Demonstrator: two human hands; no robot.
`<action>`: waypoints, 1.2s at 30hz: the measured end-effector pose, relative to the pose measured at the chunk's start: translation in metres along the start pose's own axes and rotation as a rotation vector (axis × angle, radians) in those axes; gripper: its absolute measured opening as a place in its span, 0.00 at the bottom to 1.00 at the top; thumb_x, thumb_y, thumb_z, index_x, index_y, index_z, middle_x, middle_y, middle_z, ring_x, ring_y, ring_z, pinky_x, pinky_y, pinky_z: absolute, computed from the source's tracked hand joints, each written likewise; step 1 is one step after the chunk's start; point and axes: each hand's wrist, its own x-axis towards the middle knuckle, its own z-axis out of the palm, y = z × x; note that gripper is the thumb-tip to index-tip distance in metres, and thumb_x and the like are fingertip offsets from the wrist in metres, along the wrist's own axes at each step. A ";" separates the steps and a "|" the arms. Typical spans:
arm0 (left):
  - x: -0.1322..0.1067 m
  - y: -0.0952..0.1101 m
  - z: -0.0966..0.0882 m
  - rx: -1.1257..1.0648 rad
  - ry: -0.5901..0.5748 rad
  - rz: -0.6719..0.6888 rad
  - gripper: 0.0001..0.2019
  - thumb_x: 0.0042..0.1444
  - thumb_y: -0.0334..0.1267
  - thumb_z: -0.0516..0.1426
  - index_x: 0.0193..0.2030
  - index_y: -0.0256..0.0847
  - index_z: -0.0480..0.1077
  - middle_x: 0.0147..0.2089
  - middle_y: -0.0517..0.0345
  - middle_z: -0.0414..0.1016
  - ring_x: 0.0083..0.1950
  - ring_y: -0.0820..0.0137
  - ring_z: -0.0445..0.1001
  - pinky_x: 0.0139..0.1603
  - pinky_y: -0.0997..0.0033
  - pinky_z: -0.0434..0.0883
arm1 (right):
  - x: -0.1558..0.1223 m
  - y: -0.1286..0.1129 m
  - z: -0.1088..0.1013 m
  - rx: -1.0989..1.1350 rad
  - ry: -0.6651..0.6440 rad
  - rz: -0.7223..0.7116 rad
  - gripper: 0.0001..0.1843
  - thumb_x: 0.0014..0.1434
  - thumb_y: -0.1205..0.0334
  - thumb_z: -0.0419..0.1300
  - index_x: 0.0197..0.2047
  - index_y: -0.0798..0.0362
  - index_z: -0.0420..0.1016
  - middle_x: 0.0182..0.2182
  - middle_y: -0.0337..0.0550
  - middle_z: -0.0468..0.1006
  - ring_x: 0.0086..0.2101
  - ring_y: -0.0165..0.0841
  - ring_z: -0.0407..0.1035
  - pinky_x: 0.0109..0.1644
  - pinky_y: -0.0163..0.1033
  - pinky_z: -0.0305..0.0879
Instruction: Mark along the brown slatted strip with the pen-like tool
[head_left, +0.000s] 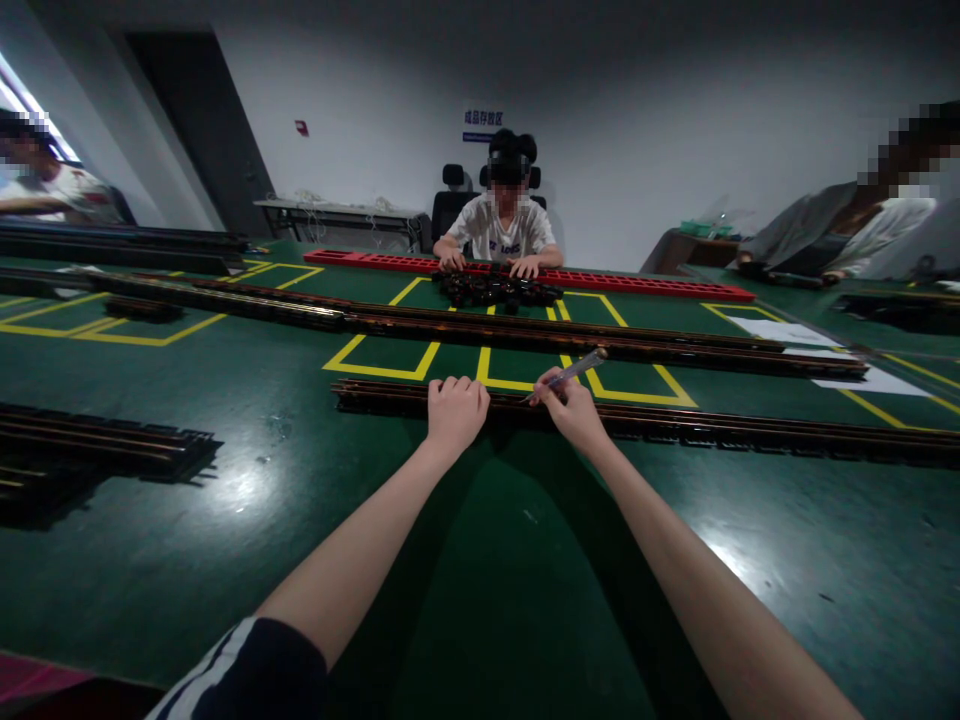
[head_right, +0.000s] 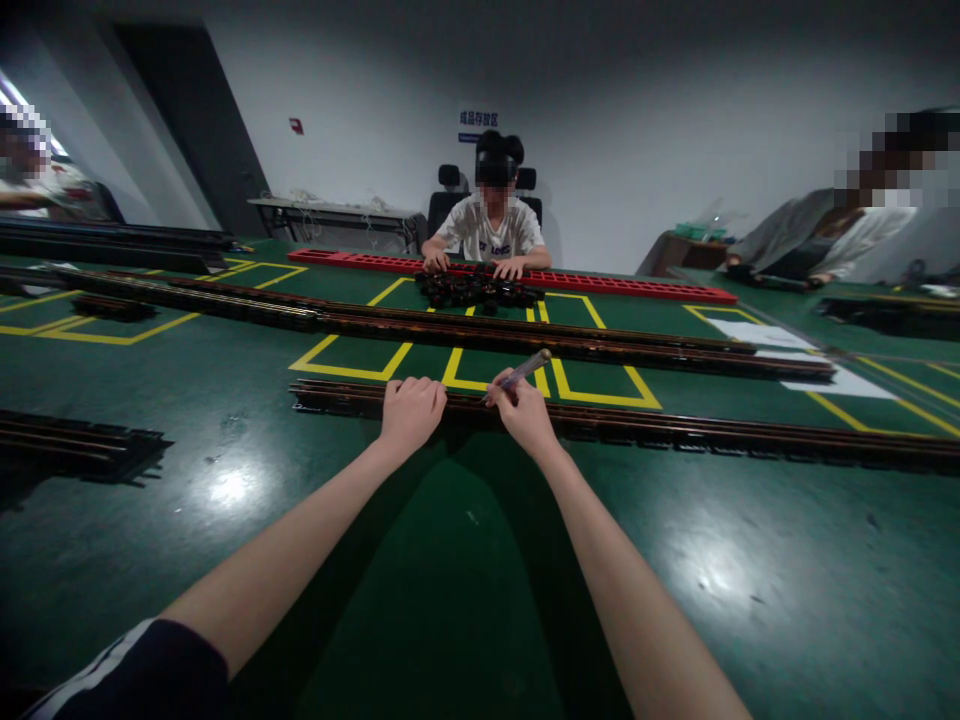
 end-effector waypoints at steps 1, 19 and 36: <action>0.000 0.000 0.000 -0.001 -0.003 -0.002 0.23 0.66 0.38 0.40 0.38 0.36 0.76 0.40 0.47 0.80 0.41 0.62 0.75 0.48 0.56 0.64 | 0.000 0.000 0.000 0.008 -0.003 0.006 0.13 0.59 0.49 0.54 0.30 0.50 0.65 0.25 0.42 0.77 0.29 0.37 0.72 0.36 0.42 0.66; -0.001 -0.001 -0.002 -0.032 -0.013 -0.001 0.23 0.66 0.39 0.40 0.39 0.38 0.76 0.41 0.48 0.80 0.42 0.61 0.75 0.49 0.55 0.64 | 0.000 0.003 -0.005 0.154 0.086 0.067 0.21 0.56 0.39 0.55 0.29 0.49 0.66 0.23 0.41 0.75 0.29 0.38 0.72 0.41 0.46 0.68; 0.000 -0.001 0.000 -0.011 -0.003 -0.001 0.23 0.66 0.39 0.40 0.39 0.38 0.76 0.40 0.47 0.80 0.42 0.61 0.74 0.50 0.55 0.63 | -0.002 0.002 -0.006 0.109 0.058 0.048 0.20 0.56 0.39 0.55 0.29 0.48 0.66 0.23 0.41 0.74 0.29 0.39 0.72 0.39 0.48 0.69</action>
